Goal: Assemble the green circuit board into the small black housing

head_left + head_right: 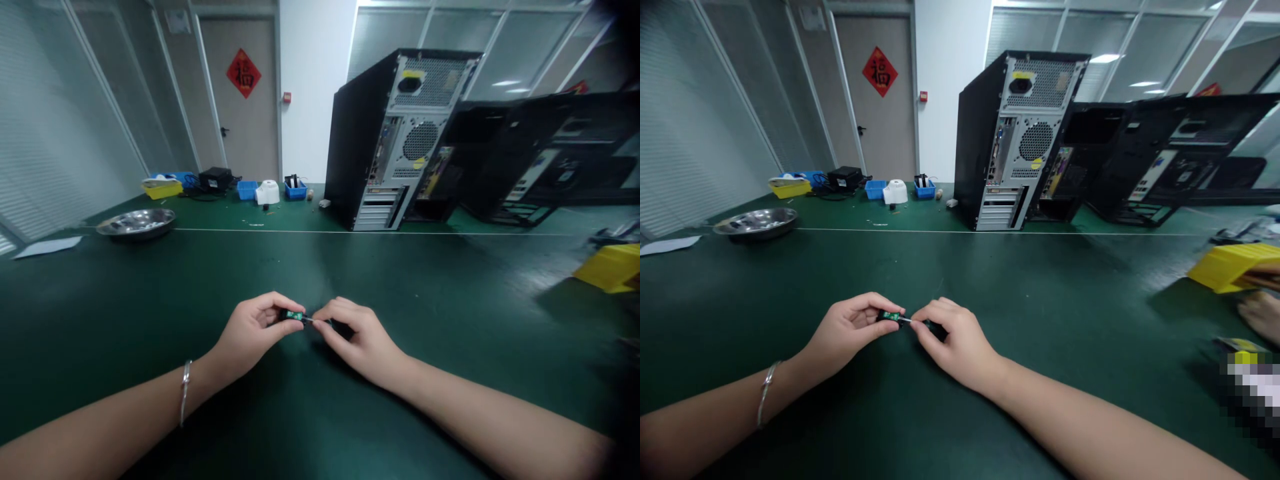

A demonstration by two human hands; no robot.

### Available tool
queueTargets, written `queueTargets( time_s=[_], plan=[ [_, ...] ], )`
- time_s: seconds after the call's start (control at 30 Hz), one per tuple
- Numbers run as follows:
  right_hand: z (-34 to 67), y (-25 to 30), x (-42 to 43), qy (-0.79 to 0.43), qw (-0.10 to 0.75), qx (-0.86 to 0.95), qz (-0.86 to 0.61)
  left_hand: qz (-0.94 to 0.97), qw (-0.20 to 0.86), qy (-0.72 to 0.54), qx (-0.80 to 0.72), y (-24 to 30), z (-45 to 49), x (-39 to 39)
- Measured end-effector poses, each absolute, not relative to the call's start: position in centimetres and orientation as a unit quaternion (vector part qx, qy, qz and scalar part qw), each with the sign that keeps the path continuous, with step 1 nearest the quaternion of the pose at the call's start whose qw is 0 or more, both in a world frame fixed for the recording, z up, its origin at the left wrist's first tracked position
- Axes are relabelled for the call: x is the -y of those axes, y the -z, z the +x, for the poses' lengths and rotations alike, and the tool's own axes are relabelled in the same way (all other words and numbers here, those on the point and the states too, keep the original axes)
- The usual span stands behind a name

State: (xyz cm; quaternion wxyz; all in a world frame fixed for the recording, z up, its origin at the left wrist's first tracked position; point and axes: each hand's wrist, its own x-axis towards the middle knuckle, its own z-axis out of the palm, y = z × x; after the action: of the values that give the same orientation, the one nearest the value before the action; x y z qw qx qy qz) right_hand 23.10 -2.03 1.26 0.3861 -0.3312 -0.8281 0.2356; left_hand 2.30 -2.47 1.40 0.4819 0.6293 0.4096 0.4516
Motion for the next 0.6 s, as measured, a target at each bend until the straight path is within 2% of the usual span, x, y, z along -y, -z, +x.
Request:
queueTargets(
  time_s=[0.3,0.47,0.6],
  plan=[
    [23.24,-1.13,1.89,-0.238,0.398,0.813,-0.351,0.630,0.481,-0.445,-0.416,-1.69,2.11,2.17],
    [23.30,-1.12,1.77,-0.248,0.412,0.795,-0.369,0.732,0.443,-0.306,-0.418,-1.81,1.78,2.27],
    [23.30,-1.14,1.78,-0.245,0.410,0.796,-0.372,0.830,0.371,-0.247,-0.335,-1.97,1.81,2.61]
  ],
)
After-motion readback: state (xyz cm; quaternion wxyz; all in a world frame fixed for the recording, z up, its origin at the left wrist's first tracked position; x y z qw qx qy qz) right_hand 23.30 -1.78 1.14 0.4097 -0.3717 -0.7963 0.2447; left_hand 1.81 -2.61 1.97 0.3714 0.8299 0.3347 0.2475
